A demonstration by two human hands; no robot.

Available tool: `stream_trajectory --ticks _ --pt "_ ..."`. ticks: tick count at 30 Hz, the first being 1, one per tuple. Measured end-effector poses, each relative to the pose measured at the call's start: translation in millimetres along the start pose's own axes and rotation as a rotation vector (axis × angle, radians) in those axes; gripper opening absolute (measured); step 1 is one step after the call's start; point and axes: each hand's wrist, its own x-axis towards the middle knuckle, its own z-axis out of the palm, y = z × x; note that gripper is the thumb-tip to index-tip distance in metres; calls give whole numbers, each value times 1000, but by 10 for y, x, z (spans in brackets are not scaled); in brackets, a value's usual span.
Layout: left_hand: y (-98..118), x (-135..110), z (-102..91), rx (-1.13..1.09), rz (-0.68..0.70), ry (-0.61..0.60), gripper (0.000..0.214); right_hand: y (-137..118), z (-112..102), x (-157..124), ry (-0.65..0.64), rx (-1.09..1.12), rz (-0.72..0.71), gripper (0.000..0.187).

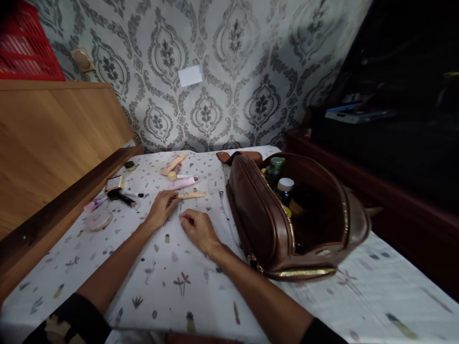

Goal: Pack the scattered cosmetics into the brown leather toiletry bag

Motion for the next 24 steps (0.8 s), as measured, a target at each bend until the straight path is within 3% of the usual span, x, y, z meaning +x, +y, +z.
stream_trajectory --ticks 3,8,17,24 --pt "87 -11 -50 5 43 -56 10 13 6 7 19 15 10 18" --pt "205 -55 -112 66 160 -150 17 42 9 10 85 25 13 17" --pt "236 -63 -117 117 330 -200 19 -14 -52 -12 127 -86 16 20" --pt "334 -98 -162 72 372 -232 17 -27 -60 -18 161 -91 26 14"
